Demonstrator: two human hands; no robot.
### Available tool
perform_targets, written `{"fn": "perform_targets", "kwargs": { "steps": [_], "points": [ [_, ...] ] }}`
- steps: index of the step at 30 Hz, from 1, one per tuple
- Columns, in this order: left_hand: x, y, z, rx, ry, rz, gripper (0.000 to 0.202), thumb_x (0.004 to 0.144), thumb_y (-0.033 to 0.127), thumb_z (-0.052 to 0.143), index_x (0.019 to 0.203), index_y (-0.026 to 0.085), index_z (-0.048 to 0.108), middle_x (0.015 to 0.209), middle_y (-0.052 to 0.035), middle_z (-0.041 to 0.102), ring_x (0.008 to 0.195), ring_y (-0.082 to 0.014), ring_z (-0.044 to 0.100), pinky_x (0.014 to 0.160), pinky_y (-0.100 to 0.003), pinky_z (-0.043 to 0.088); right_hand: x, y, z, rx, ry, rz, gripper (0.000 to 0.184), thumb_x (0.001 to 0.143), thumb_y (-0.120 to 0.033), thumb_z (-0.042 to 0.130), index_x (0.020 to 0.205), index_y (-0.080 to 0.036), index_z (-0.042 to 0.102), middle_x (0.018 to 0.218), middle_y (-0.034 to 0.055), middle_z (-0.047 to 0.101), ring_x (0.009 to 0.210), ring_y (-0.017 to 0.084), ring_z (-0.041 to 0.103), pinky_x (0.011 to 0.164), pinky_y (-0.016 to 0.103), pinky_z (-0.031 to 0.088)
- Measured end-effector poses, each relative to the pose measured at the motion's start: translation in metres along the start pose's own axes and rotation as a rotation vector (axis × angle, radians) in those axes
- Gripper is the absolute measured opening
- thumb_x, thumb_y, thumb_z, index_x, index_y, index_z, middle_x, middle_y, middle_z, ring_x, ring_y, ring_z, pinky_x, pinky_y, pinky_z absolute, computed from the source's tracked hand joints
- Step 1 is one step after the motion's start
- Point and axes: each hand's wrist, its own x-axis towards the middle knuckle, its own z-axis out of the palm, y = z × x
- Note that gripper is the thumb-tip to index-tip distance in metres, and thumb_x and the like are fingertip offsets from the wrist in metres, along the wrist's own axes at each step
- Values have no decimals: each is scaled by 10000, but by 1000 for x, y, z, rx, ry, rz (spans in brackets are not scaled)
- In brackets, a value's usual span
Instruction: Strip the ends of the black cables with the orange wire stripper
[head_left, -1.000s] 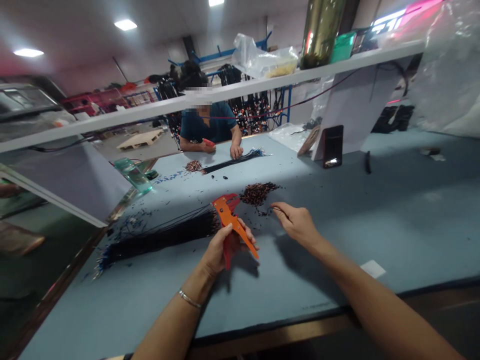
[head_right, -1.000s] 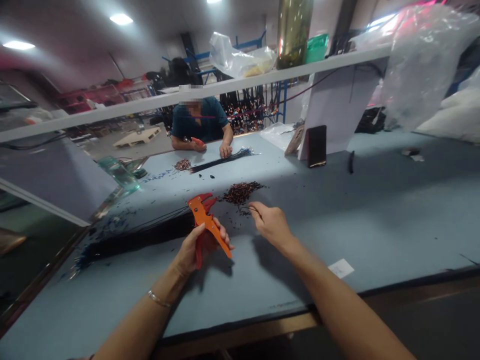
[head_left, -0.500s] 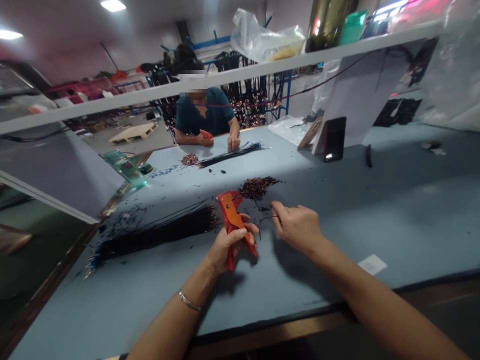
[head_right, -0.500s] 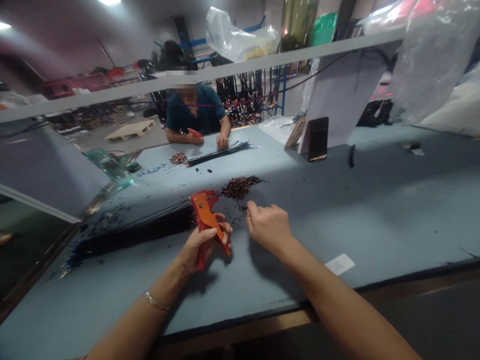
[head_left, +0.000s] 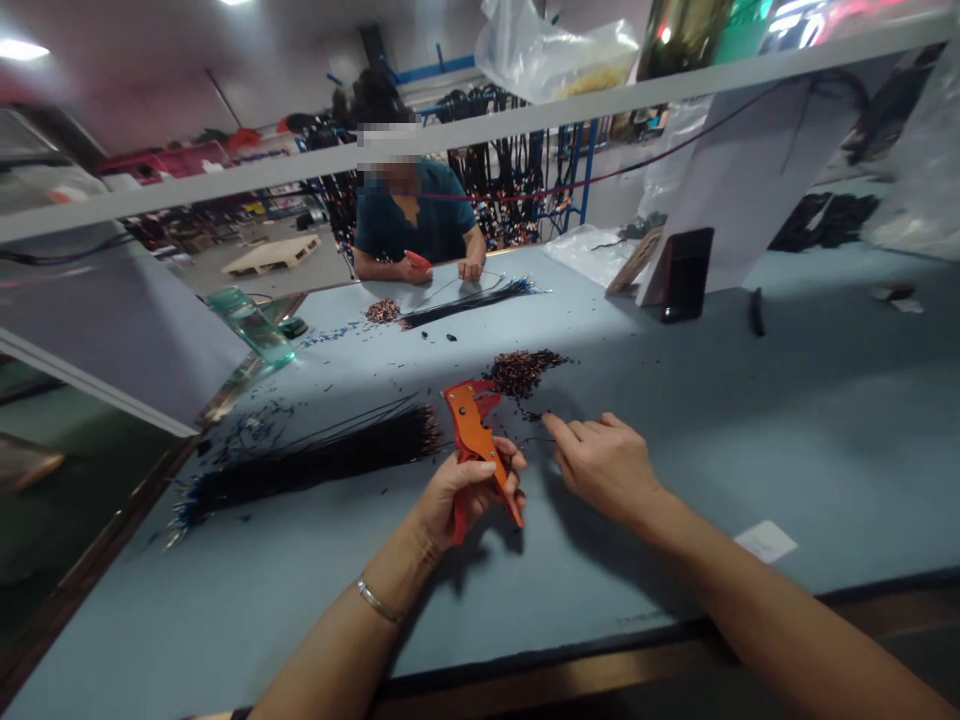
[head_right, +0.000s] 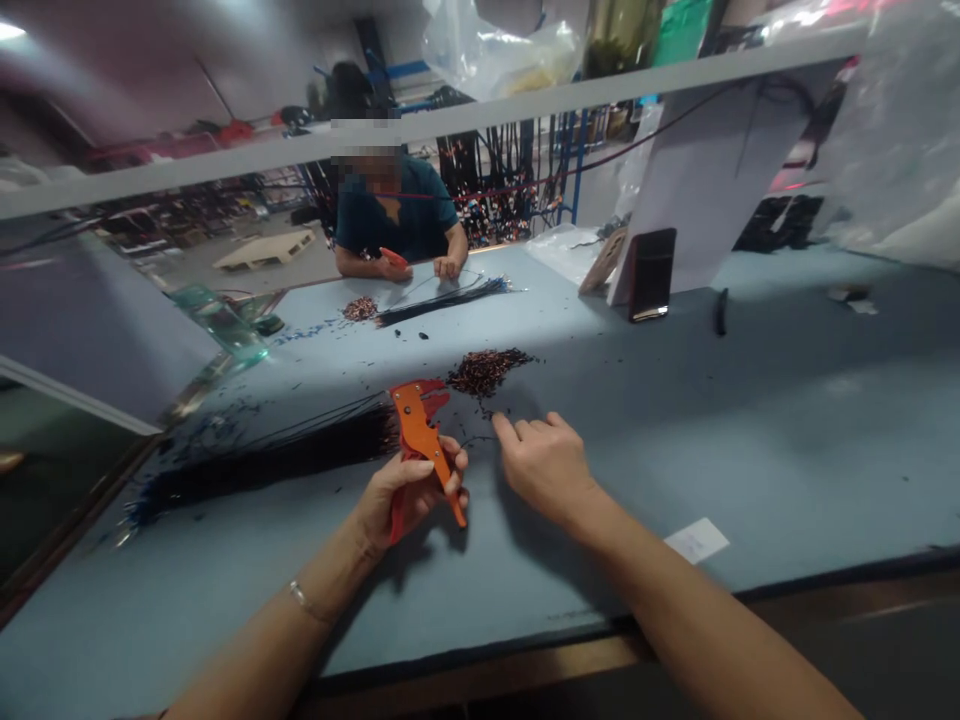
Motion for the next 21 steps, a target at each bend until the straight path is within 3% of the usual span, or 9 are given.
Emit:
{"fn": "perform_targets", "kwargs": {
  "steps": [5, 9, 12, 15, 18, 21],
  "points": [
    [0, -5, -2, 36, -2, -21, 224, 700, 204, 703, 900, 111, 664, 812, -42, 617, 620, -135, 574, 669, -368, 544, -3, -14, -3, 518, -66, -106, 502, 828, -94, 468, 1320, -166, 530, 1022, 107, 696, 861, 204, 653, 746, 312, 492],
    [-1, -8, -4, 83, -3, -66, 253, 691, 217, 719, 913, 110, 663, 795, -45, 611, 624, -138, 571, 669, -355, 534, -4, -16, -3, 850, -29, -107, 359, 913, -145, 470, 1252, -209, 570, 1051, 75, 713, 894, 159, 677, 771, 271, 531],
    [-1, -7, -4, 80, -60, -45, 366, 680, 253, 706, 1019, 121, 660, 908, -84, 635, 652, -138, 555, 676, -343, 511, -3, -6, 0, 797, 71, -93, 228, 959, -237, 487, 1074, -209, 681, 878, 42, 741, 745, 137, 679, 682, 238, 512],
    [-2, -6, -4, 72, -118, -46, 519, 649, 249, 701, 1153, 159, 619, 1063, -109, 626, 711, -148, 548, 687, -341, 491, -1, 8, -2, 628, 123, -35, 232, 948, -259, 507, 891, -200, 724, 764, 29, 727, 631, 124, 646, 608, 228, 467],
    [-2, -6, -6, 101, -123, -41, 575, 628, 200, 710, 1190, 195, 590, 1121, -103, 615, 753, -153, 552, 698, -328, 475, 2, 16, -7, 574, 155, 39, 222, 919, -266, 537, 825, -193, 724, 742, 25, 728, 600, 122, 635, 585, 229, 446],
    [-1, -6, -10, 118, -101, -24, 616, 637, 185, 710, 1233, 218, 557, 1153, -102, 608, 789, -156, 554, 710, -315, 467, 4, 18, -14, 611, 231, 203, 229, 912, -302, 546, 797, -198, 715, 677, 4, 706, 552, 113, 599, 558, 227, 428]
  ]
}}
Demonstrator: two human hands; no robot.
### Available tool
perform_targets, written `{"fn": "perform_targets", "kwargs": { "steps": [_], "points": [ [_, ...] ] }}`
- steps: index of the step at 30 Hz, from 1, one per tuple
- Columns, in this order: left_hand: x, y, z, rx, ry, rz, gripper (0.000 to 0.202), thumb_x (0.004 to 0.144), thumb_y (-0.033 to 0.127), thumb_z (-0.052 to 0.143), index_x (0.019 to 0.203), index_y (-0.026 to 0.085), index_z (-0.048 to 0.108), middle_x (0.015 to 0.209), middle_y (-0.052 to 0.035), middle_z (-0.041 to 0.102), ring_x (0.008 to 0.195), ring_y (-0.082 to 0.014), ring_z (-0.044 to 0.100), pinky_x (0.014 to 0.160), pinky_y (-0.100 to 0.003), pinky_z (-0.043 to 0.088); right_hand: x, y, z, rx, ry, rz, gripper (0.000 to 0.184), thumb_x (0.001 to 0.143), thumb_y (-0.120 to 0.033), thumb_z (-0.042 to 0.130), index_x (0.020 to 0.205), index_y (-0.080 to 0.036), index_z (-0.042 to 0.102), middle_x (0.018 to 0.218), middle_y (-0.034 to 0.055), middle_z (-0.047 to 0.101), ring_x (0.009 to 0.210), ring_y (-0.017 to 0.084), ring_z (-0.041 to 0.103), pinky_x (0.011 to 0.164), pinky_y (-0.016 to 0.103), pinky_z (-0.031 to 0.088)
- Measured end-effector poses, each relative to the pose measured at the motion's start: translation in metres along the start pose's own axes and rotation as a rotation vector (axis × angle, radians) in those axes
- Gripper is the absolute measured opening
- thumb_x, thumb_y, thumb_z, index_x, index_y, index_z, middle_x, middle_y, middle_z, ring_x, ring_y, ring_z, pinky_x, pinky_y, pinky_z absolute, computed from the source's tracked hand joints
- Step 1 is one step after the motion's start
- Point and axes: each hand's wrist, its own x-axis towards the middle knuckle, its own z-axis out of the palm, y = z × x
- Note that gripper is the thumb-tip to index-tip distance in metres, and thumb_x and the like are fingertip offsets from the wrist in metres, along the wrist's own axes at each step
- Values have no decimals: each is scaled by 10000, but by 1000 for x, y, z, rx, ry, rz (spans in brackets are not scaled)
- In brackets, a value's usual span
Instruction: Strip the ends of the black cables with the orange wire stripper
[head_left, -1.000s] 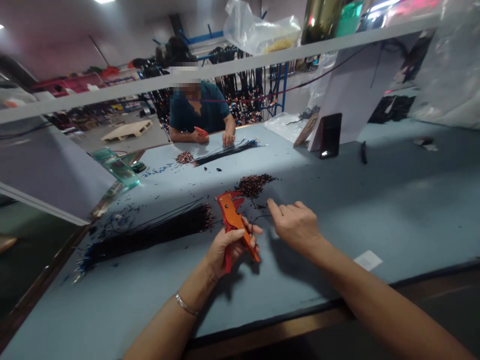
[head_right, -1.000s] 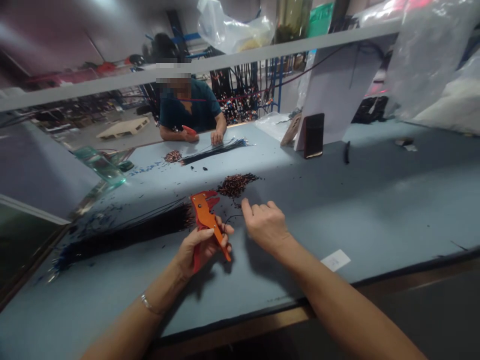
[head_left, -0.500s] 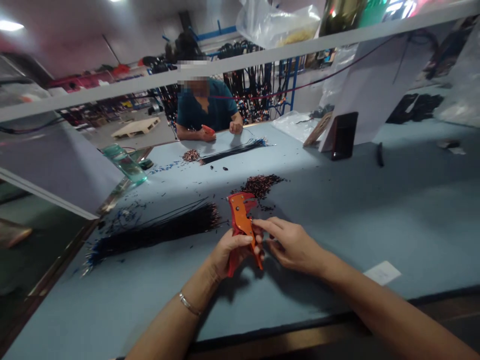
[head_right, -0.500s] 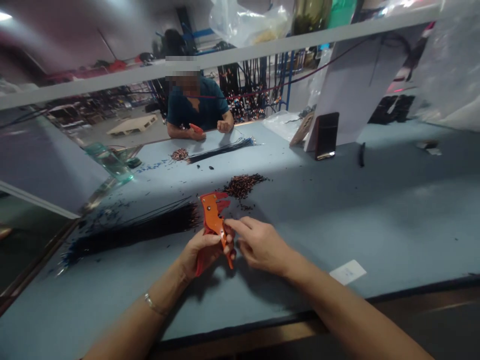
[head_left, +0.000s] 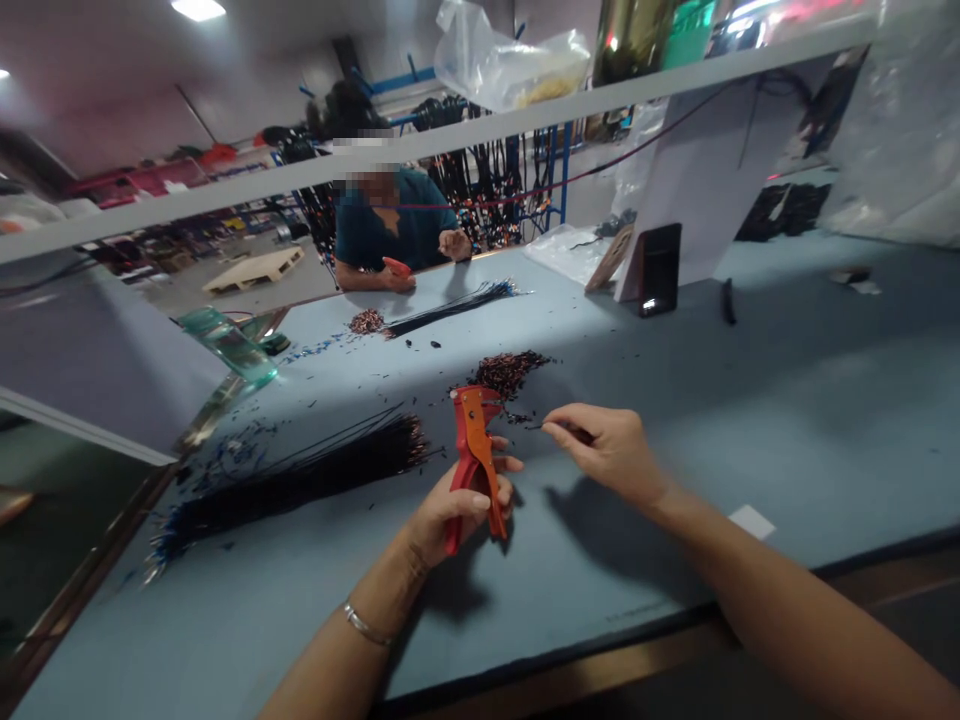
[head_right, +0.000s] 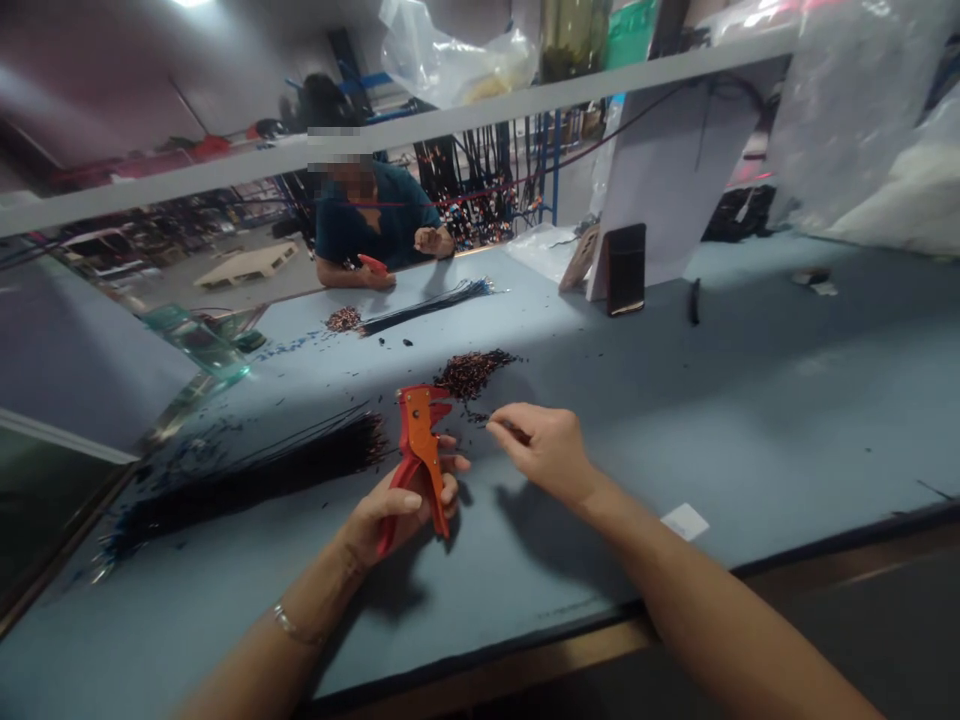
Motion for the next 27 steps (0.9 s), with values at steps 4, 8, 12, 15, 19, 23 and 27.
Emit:
{"fn": "perform_targets", "kwargs": {
  "steps": [4, 8, 12, 15, 19, 23, 27],
  "points": [
    [-1, -1, -2, 30, -21, -7, 656, 637, 153, 684, 1272, 211, 534, 1046, -85, 631, 766, -147, 556, 696, -292, 470, 1, -7, -3, 53, 103, 133, 243, 896, -349, 568, 762, -198, 702, 559, -25, 620, 468, 96, 486, 504, 231, 381],
    [-3, -3, 3, -2, -73, -36, 712, 606, 101, 633, 1302, 215, 534, 981, -59, 637, 784, -170, 610, 786, -376, 518, 1, -11, -3, 256, 44, 216, 215, 873, -350, 591, 767, -187, 682, 584, -28, 596, 502, 95, 476, 494, 221, 369],
    [-4, -4, 7, -70, -115, -91, 672, 659, 114, 578, 1320, 219, 527, 916, -57, 663, 785, -209, 664, 833, -514, 530, 2, -15, -5, 453, 5, 304, 201, 868, -348, 588, 767, -184, 645, 614, -24, 561, 545, 100, 473, 504, 215, 376],
    [-4, -4, 7, -71, -145, -95, 698, 673, 135, 566, 1365, 172, 484, 882, -84, 701, 737, -215, 681, 762, -469, 556, 1, -17, -6, 535, -15, 334, 206, 872, -356, 592, 775, -179, 633, 614, -25, 541, 538, 94, 450, 496, 214, 362],
    [-4, -4, 6, -49, -211, -81, 706, 676, 146, 568, 1374, 100, 476, 916, -155, 740, 709, -252, 710, 662, -397, 558, -1, -20, -7, 538, 2, 338, 213, 874, -359, 595, 773, -174, 627, 591, -37, 487, 527, 88, 406, 487, 217, 335],
    [-4, -7, 6, -41, -299, -92, 660, 704, 159, 625, 1355, 130, 515, 1015, -169, 740, 774, -284, 732, 691, -393, 548, -2, -21, -7, 497, -11, 290, 206, 879, -337, 586, 770, -169, 638, 599, -32, 499, 528, 85, 397, 489, 218, 327],
    [-5, -7, 6, -18, -314, -106, 632, 733, 203, 671, 1344, 128, 529, 990, -169, 748, 749, -264, 729, 689, -375, 544, -1, -22, -7, 491, -43, 254, 192, 879, -317, 587, 772, -169, 648, 592, -33, 509, 524, 84, 403, 480, 215, 323]
  ]
}}
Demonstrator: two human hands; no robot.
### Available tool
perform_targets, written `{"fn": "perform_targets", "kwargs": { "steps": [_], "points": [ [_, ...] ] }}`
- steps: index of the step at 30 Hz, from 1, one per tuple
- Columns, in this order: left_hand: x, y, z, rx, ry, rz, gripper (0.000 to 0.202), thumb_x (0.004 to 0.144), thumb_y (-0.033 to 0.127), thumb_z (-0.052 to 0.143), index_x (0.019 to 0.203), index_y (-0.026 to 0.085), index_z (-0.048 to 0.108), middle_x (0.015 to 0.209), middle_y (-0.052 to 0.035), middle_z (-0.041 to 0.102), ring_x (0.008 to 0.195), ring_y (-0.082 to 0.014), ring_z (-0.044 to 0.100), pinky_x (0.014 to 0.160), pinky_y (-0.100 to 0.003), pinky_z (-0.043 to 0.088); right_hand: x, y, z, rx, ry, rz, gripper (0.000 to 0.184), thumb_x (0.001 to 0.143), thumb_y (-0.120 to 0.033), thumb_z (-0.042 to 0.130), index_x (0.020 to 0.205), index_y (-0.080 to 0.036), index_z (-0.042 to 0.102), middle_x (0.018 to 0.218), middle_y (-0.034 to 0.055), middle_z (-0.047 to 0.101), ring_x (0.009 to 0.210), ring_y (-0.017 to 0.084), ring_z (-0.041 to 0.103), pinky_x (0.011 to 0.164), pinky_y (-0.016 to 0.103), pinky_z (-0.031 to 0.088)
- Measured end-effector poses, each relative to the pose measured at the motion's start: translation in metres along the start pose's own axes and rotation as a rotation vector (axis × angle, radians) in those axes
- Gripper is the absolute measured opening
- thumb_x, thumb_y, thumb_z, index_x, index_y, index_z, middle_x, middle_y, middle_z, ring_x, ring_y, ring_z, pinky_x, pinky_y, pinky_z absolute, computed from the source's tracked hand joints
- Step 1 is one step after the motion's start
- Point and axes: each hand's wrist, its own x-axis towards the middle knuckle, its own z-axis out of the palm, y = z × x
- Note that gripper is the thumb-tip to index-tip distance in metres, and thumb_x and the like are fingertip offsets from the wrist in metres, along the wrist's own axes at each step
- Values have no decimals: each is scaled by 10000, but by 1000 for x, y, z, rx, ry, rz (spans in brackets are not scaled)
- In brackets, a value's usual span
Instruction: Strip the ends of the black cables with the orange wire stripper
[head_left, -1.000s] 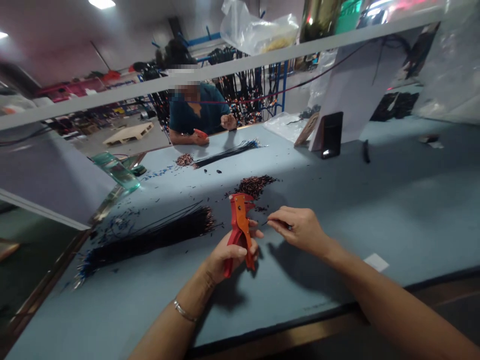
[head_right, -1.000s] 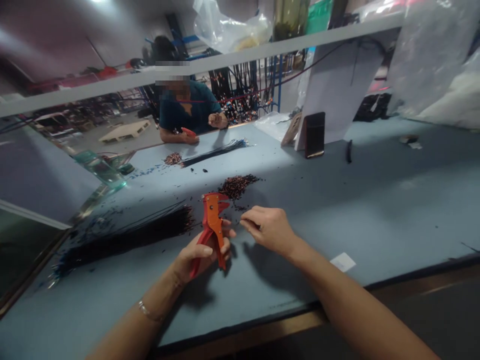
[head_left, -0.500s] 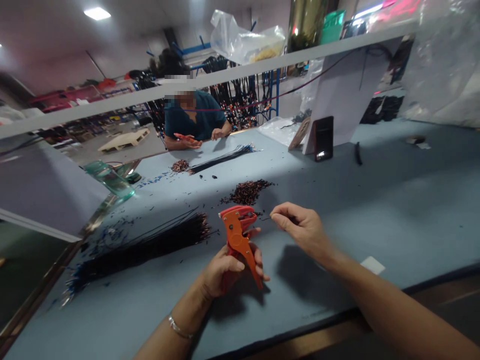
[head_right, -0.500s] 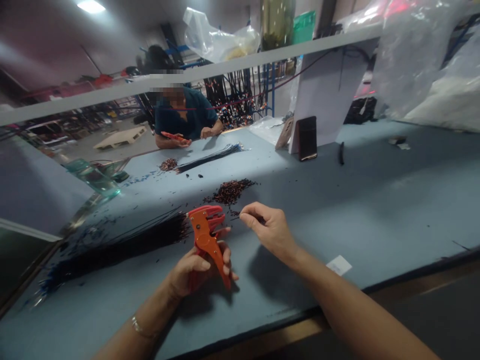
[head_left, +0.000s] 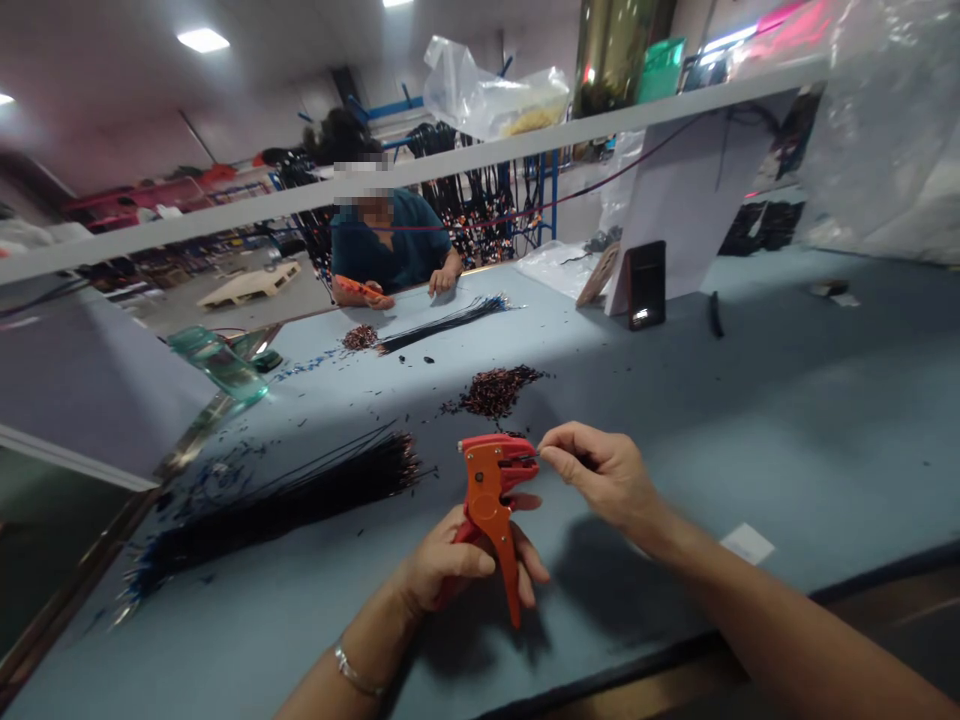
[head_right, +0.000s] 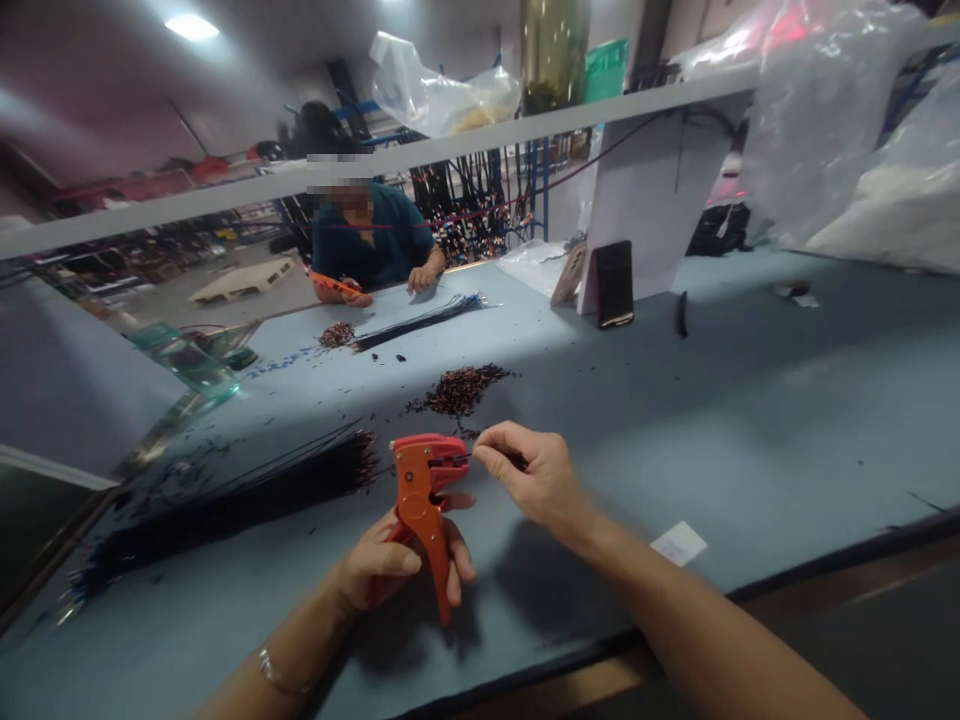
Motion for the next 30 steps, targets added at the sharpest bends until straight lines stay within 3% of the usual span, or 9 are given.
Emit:
{"fn": "perform_targets", "kwargs": {
  "steps": [10, 20, 30],
  "points": [
    [-1, 2, -3, 121, 119, -35, 457, 696, 271, 751, 1111, 94, 674, 866, -135, 732, 693, -201, 680, 649, -316, 545, -2, 0, -3, 12, -29, -34, 157, 887, -291, 590, 808, -175, 660, 572, -48, 497, 503, 75, 417, 466, 202, 335],
    [0, 3, 1, 158, 180, -51, 527, 662, 308, 776, 1139, 116, 660, 764, -63, 639, 668, -189, 635, 624, -315, 529, 0, 3, -5, -7, -60, -48, 146, 897, -280, 591, 816, -181, 662, 586, -48, 531, 531, 77, 463, 504, 200, 368],
    [3, 1, 5, 172, 201, -45, 472, 674, 307, 784, 1084, 107, 666, 699, -36, 598, 628, -168, 613, 597, -291, 504, 0, 1, -5, -38, -56, -83, 152, 897, -275, 590, 810, -176, 665, 578, -46, 553, 516, 74, 465, 494, 200, 363]
  ]
}}
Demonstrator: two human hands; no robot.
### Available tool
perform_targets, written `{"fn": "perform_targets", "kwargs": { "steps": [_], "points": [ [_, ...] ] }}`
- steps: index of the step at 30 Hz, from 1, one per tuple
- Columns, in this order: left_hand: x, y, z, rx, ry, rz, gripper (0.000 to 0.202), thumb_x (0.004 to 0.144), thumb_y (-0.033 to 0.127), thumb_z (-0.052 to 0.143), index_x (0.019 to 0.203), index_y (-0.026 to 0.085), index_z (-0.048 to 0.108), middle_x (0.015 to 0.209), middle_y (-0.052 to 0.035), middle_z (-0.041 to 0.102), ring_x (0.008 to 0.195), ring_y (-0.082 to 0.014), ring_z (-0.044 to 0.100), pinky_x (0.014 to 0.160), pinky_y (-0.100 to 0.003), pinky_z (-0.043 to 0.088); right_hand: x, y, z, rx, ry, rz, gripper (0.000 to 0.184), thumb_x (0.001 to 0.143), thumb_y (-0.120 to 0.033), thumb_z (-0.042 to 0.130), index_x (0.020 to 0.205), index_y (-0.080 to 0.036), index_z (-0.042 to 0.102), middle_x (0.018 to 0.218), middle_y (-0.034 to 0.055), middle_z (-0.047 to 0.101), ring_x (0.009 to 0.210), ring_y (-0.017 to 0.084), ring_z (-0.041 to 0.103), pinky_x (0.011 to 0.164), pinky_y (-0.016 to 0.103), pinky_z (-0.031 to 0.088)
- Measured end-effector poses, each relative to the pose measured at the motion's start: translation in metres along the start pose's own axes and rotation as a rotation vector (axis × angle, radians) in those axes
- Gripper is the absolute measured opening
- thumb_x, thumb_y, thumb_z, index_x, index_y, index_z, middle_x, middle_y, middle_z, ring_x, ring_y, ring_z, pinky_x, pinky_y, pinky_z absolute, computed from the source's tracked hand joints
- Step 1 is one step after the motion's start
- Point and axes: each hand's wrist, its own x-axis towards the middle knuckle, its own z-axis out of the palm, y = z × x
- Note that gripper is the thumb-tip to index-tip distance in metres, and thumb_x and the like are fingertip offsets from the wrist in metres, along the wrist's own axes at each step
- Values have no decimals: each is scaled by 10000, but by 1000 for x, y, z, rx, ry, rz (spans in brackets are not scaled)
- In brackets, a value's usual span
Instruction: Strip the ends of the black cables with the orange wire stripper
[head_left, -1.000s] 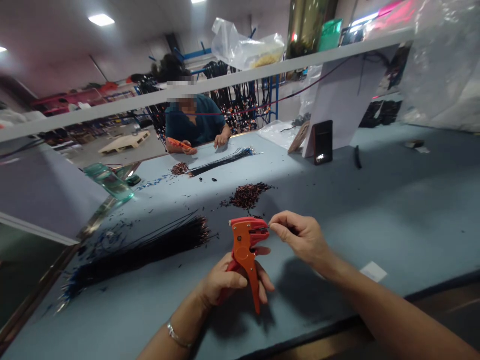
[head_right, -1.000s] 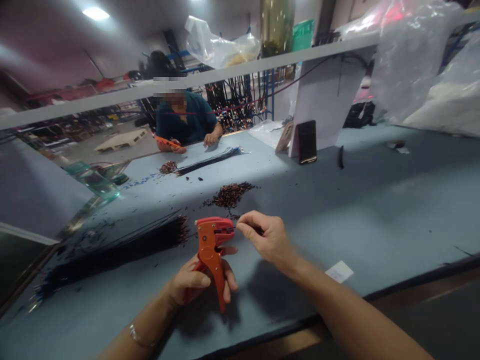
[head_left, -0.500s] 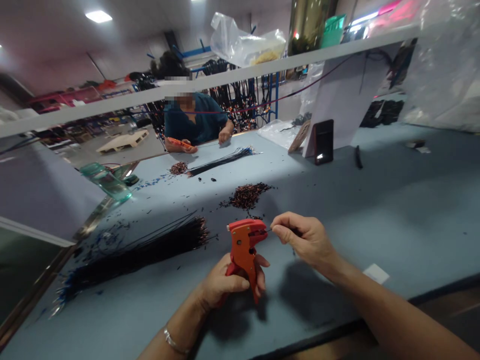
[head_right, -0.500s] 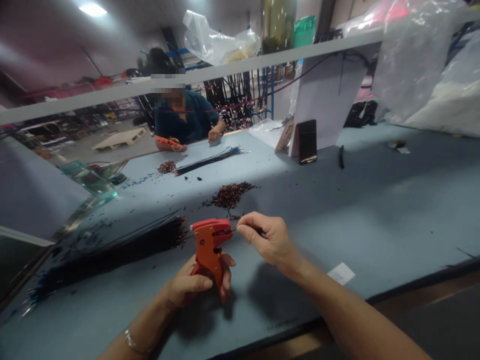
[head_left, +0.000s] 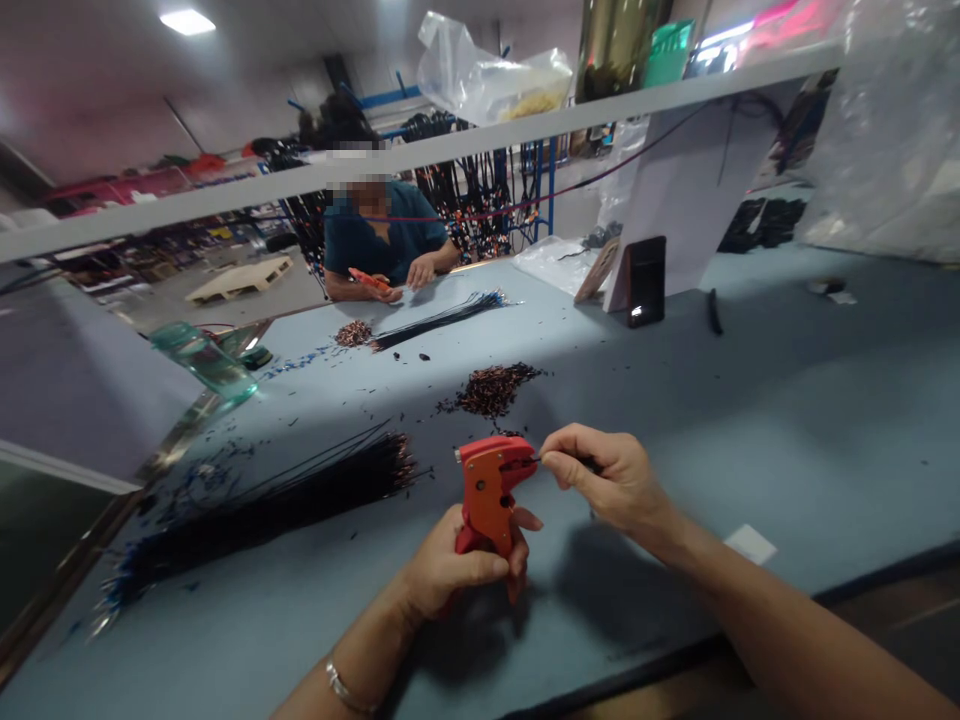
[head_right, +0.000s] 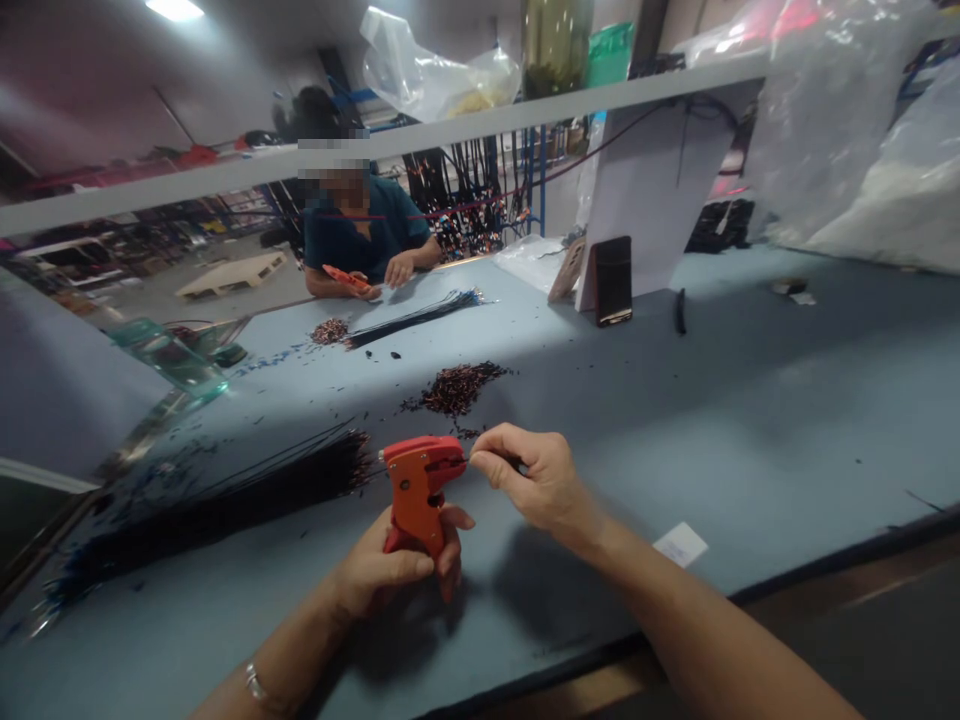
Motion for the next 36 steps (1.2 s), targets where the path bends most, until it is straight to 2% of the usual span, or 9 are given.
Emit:
{"fn": "perform_targets", "kwargs": {
  "steps": [10, 14, 18, 22, 28, 36],
  "points": [
    [1, 0, 1, -24, 25, -13, 459, 673, 294, 774, 1079, 112, 661, 705, -38, 606, 632, -173, 615, 581, -298, 524, 2, 0, -1, -75, -57, -12, 183, 899, -287, 555, 891, -159, 686, 597, -15, 592, 500, 89, 463, 486, 221, 366],
    [0, 1, 1, -12, 15, -28, 459, 681, 288, 765, 1088, 104, 656, 710, -38, 604, 623, -170, 616, 592, -302, 522, 1, -1, -2, -85, -31, -35, 172, 884, -279, 577, 854, -155, 692, 525, -42, 504, 445, 74, 372, 436, 217, 303],
    [0, 2, 2, -3, 3, -41, 464, 681, 302, 766, 1083, 100, 651, 708, -39, 600, 614, -168, 611, 585, -298, 514, 1, -2, -3, -102, -34, -77, 160, 888, -256, 577, 822, -159, 685, 510, -54, 465, 438, 65, 342, 425, 215, 275],
    [0, 2, 3, 5, 3, -34, 462, 686, 312, 764, 1081, 99, 655, 705, -40, 600, 612, -167, 610, 581, -295, 514, 2, -2, -4, -114, -34, -116, 155, 899, -249, 569, 822, -161, 671, 533, -51, 492, 450, 66, 364, 437, 211, 292],
    [0, 1, 2, 7, 15, -34, 422, 693, 308, 762, 1051, 107, 666, 717, -46, 607, 618, -165, 605, 571, -292, 520, 3, -3, -6, -111, -70, -99, 165, 909, -244, 542, 831, -161, 662, 571, -34, 537, 479, 73, 406, 455, 207, 318],
    [-1, 2, 6, 23, 56, -44, 323, 670, 302, 781, 893, 102, 661, 697, -56, 613, 603, -159, 594, 555, -283, 522, 3, -2, -6, -106, -79, -77, 167, 901, -247, 534, 825, -159, 653, 568, -39, 532, 484, 71, 408, 467, 205, 332]
  ]
}}
